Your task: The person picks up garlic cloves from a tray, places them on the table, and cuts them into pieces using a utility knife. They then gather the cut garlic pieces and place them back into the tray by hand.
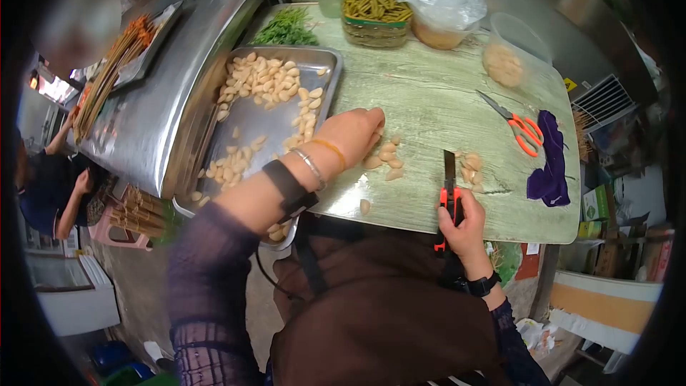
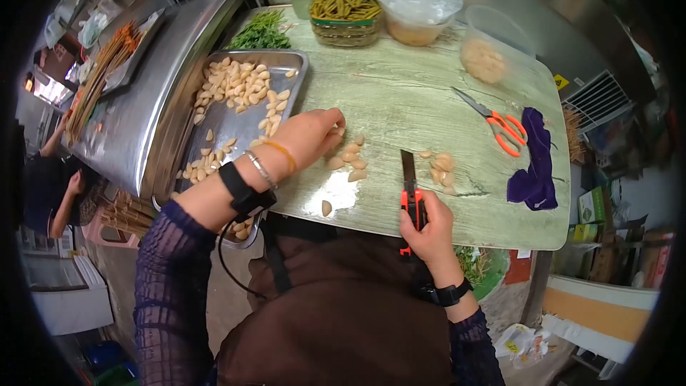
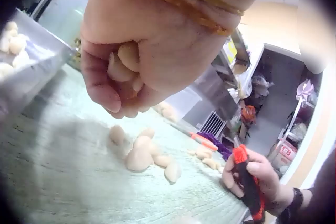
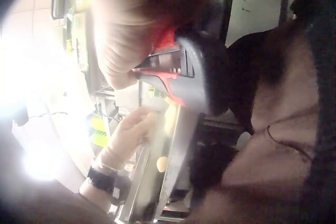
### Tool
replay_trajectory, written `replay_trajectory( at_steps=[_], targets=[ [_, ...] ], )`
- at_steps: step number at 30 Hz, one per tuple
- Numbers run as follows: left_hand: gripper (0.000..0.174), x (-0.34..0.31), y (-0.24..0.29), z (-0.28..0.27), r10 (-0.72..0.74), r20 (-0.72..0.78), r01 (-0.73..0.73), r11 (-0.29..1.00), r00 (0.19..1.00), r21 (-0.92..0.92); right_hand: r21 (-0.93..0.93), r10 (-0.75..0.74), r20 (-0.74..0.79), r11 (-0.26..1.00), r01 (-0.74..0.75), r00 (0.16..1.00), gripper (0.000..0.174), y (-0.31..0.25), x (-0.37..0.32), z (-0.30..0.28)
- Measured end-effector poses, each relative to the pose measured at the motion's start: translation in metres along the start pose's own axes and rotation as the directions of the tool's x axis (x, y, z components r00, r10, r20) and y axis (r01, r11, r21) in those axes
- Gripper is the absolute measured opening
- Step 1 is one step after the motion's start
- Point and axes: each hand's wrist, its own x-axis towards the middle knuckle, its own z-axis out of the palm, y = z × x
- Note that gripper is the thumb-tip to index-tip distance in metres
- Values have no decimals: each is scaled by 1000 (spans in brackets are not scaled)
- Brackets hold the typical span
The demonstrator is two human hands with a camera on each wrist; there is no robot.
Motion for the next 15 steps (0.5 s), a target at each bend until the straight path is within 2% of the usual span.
replay_trajectory(
  at_steps=[4, 7, 8, 11, 13, 15],
  targets=[
    [21, 9, 11, 6, -82, 48, 80, 996, 995, 27, -46, -49, 15, 998, 49, 999, 29, -13, 4, -5],
    [26, -2, 5, -6, 90, -10, -90, 995, 996, 30, -9, -5, 36, 1000, 5, 999, 28, -17, 4, -7],
    [32, -8, 6, -13, 161, -82, -153, 983, 983, 99, -18, -8, 40, 1000, 9, 999, 29, -15, 4, -6],
    [35, -43, 43, -35, -15, -70, 33, 964, 997, 263, 13, -56, 38, 998, 55, 998, 28, -14, 5, -7],
    [37, -74, 82, -35, -198, 39, 176, 934, 979, 312, 124, -2, 27, 992, -1, 1000, 28, -7, 3, -5],
    [38, -103, 97, -11, -189, 14, 179, 950, 982, 257, 227, 31, 35, 973, -38, 999, 28, -4, 2, -3]
  ],
)
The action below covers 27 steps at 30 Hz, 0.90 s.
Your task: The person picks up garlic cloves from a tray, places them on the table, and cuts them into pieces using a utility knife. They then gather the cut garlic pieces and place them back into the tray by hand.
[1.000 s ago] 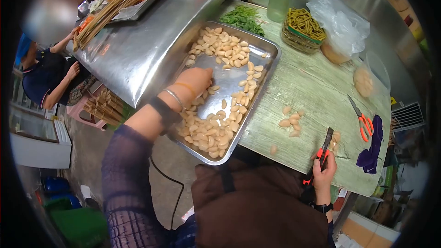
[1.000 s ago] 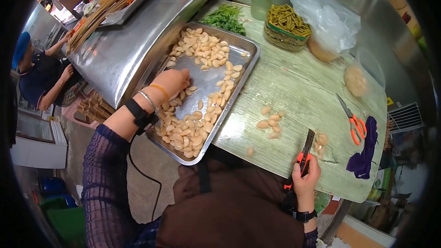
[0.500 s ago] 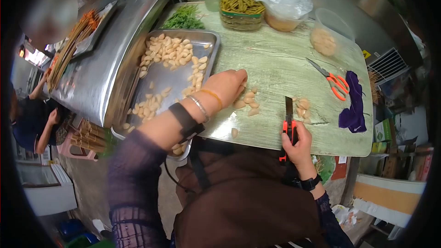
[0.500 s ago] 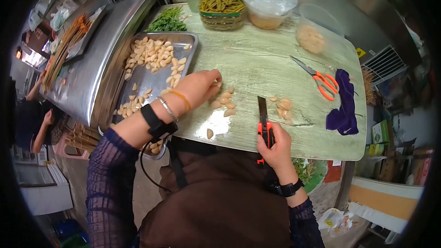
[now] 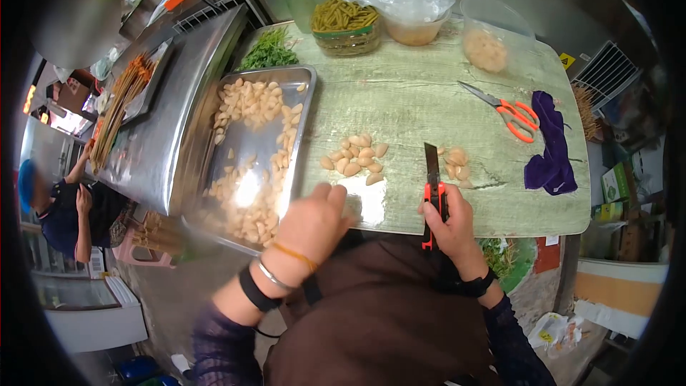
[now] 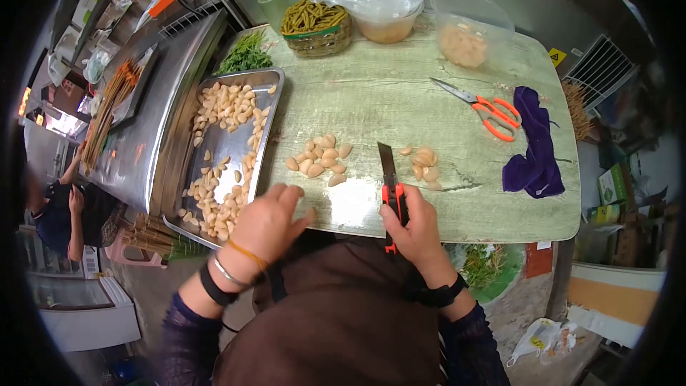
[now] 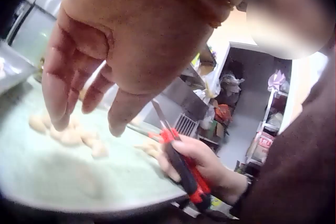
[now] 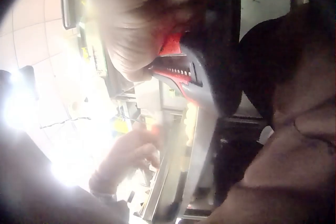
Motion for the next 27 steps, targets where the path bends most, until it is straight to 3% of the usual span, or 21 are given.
replay_trajectory(
  at_steps=[2, 5, 8, 9, 13, 16, 19, 22, 23, 27],
  targets=[
    [37, -10, 2, 29, -60, -79, 54, 995, 995, -79, 90, 23, 0, 996, -23, 1000, 28, 0, 0, 0],
    [27, -8, -3, 71, -97, -226, 34, 963, 969, -268, 33, -5, 33, 999, 4, 999, 30, 2, -1, -2],
    [19, 4, 7, 79, 42, -301, -192, 851, 953, -490, 42, -4, 47, 999, 2, 999, 30, 3, 0, -1],
    [17, 12, 13, 79, 111, -370, -283, 846, 923, -453, 54, 8, 47, 998, -11, 999, 31, 3, 0, -2],
    [19, 26, 25, 95, 194, -453, -403, 808, 870, -429, 251, 124, 52, 959, -134, 991, 30, -5, 1, -2],
    [19, 28, 20, 98, 184, -449, -399, 799, 874, -449, 198, 124, 99, 970, -141, 987, 32, -7, 4, -6],
    [26, 41, 8, 116, 368, -446, -519, 806, 816, -285, 75, 142, 106, 986, -151, 984, 31, -2, 3, -9],
    [20, 44, 11, 129, 356, -487, -525, 807, 798, -271, 231, 185, 49, 954, -191, 982, 34, 14, 0, -2],
    [16, 47, 12, 133, 340, -568, -557, 787, 749, -264, 264, 163, 45, 949, -169, 986, 36, 21, 0, -2],
    [10, 50, 10, 142, 343, -540, -568, 753, 769, -332, 231, 128, -1, 965, -125, 992, 33, 43, -2, -6]
  ],
)
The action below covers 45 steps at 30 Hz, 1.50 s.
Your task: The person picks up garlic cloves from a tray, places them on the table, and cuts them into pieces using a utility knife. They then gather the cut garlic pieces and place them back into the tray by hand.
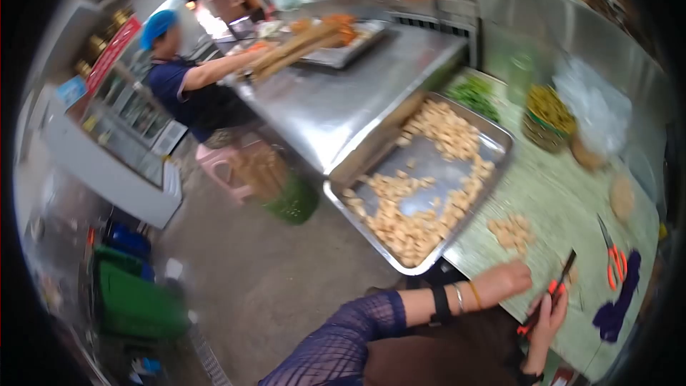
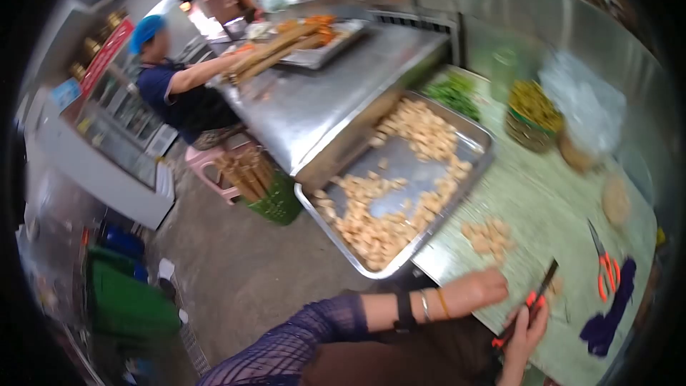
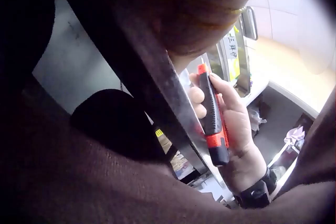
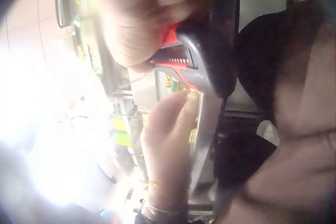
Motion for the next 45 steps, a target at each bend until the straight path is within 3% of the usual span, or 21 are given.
replay_trajectory(
  at_steps=[3, 5, 8, 11, 13, 14, 17, 18, 21, 25, 28, 32, 35, 36, 39, 41, 43, 44, 45],
  targets=[
    [13, -2, 2, -1, -12, 18, 13, 999, 1000, -34, 10, -34, 5, 999, 34, 999, 35, 9, 3, -2],
    [13, -5, -1, 7, -96, 67, 104, 985, 993, -138, -23, -3, -39, 1000, 2, 999, 37, 30, 9, -16],
    [15, -4, 2, -1, -126, 109, 147, 966, 986, -212, -293, 23, -55, 955, -39, 998, 55, -25, -1, 2],
    [14, -5, 2, 5, -65, 69, 79, 971, 995, -224, -226, 129, -39, 965, -135, 991, 54, -40, -3, 8],
    [13, -6, 0, 9, -51, 32, 57, 975, 998, -213, -202, 142, -60, 968, -151, 988, 52, -42, -4, 11],
    [13, -5, 2, 4, 25, -4, -26, 991, 1000, -132, -188, 150, -66, 969, -160, 987, 51, -42, -4, 13],
    [11, -1, 7, 1, 38, -92, -52, 986, 995, -156, -227, 110, -56, 967, -120, 992, 50, -40, -4, 12],
    [11, -1, 6, 1, 46, -108, -61, 989, 993, -134, -221, 213, -37, 951, -216, 976, 51, -42, -3, 9],
    [13, -4, 0, 1, 54, 12, -52, 992, 998, -114, -133, 227, -29, 964, -229, 973, 53, -40, -3, 10],
    [12, -4, 2, 5, -7, -10, 6, 992, 1000, -127, -243, 78, -49, 966, -88, 996, 57, -32, -6, 8],
    [12, -4, 1, 6, -7, -31, 4, 993, 999, -118, -250, 32, -101, 967, -57, 994, 43, -39, -6, 16],
    [12, -4, 3, 3, -21, -4, 21, 996, 1000, -86, 23, -9, -176, 1000, 13, 984, 39, 33, 8, -12],
    [12, -1, 6, -1, -12, -18, 11, 998, 1000, -67, 314, 95, -286, 949, -1, 954, 39, -8, 10, 3],
    [12, 0, 6, -3, -9, -18, 8, 998, 1000, -65, 442, 60, -240, 895, 54, 969, 39, -11, 12, 0],
    [12, 2, 9, -5, -15, -26, 13, 997, 1000, -70, 532, -109, -60, 838, 124, 992, 40, -37, 9, -1],
    [12, 2, 9, -5, -29, -31, 26, 996, 999, -90, 620, -196, 25, 772, 138, 980, 26, -63, 11, 10],
    [12, 2, 8, -4, -16, -52, 12, 997, 999, -73, 670, -278, 77, 726, 157, 957, 17, -89, 16, 28],
    [12, 2, 9, -4, -9, -63, 5, 998, 998, -67, 705, -229, 67, 700, 116, 971, 18, -105, 17, 38],
    [12, 2, 9, -4, -14, -59, 10, 998, 998, -69, 695, -275, 20, 695, 184, 961, 21, -119, 18, 51]
  ],
)
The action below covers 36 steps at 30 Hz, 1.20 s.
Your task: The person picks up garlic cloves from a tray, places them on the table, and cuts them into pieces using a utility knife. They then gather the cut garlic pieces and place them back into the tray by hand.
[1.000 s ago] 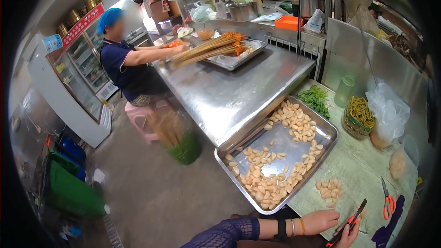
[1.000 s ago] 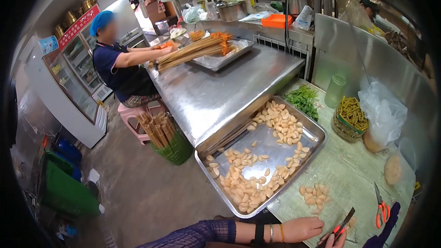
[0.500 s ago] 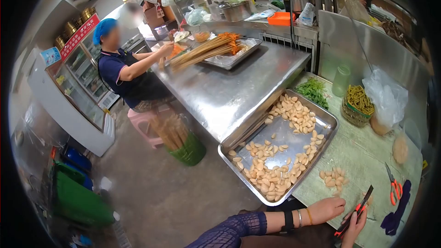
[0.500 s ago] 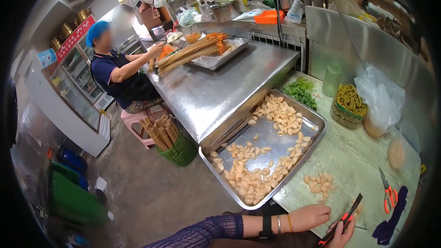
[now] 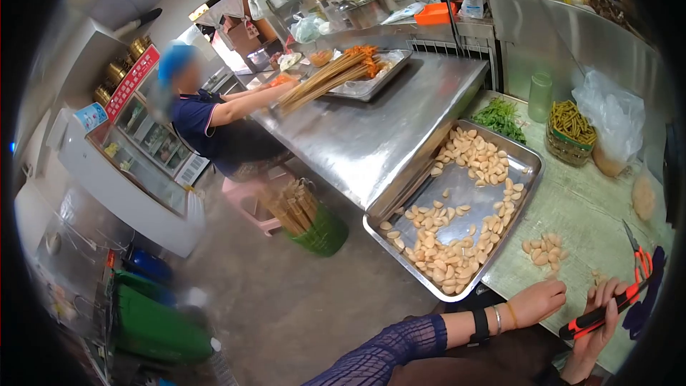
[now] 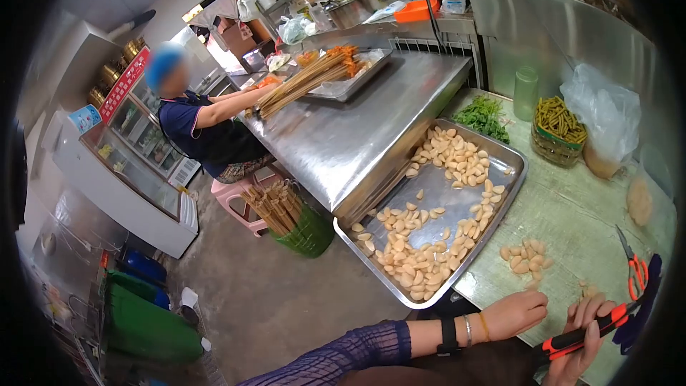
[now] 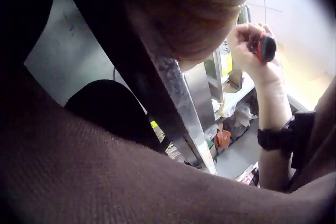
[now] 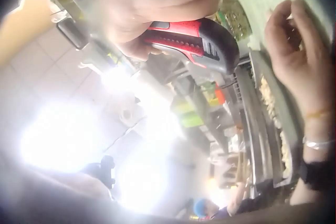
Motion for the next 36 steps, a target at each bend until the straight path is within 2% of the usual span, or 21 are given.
replay_trajectory(
  at_steps=[2, 5, 9, 10, 12, 15, 18, 22, 32, 36],
  targets=[
    [12, 1, 1, -1, -9, 5, 9, 1000, 1000, -5, -40, -132, 3, 990, 132, 991, 27, -3, 11, 34],
    [11, 1, 0, 2, -16, -29, 16, 1000, 999, -3, -13, -165, 16, 986, 166, 986, 35, -20, 17, 61],
    [11, 4, 0, -1, 1, 9, -1, 1000, 1000, 12, 190, -41, 185, 982, 5, 982, 36, -26, 14, 97],
    [11, 3, 5, -4, -42, -3, 42, 998, 999, -38, 242, -26, 244, 970, -35, 969, 34, -25, 15, 107],
    [10, 4, 5, -7, -42, -26, 38, 993, 999, -114, 362, -28, 403, 923, -132, 915, 31, -21, 14, 122],
    [11, 3, -5, 0, 32, -13, -33, 997, 999, -75, 493, -128, 610, 834, -248, 782, 27, -21, 22, 134],
    [13, 2, -4, -4, 22, 37, -20, 999, 999, -38, 534, -221, 698, 794, -290, 681, 23, -21, 29, 138],
    [14, 6, 3, -9, 7, 25, -6, 999, 1000, -52, 546, -289, 741, 785, -292, 607, 17, -26, 30, 134],
    [14, 5, 1, -7, 5, 8, -5, 999, 1000, -46, 567, -369, 788, 747, -347, 492, 3, -34, 35, 124],
    [11, 2, 0, -4, 0, -6, 0, 999, 1000, -40, 580, -401, 797, 717, -386, 451, 5, -37, 38, 122]
  ],
)
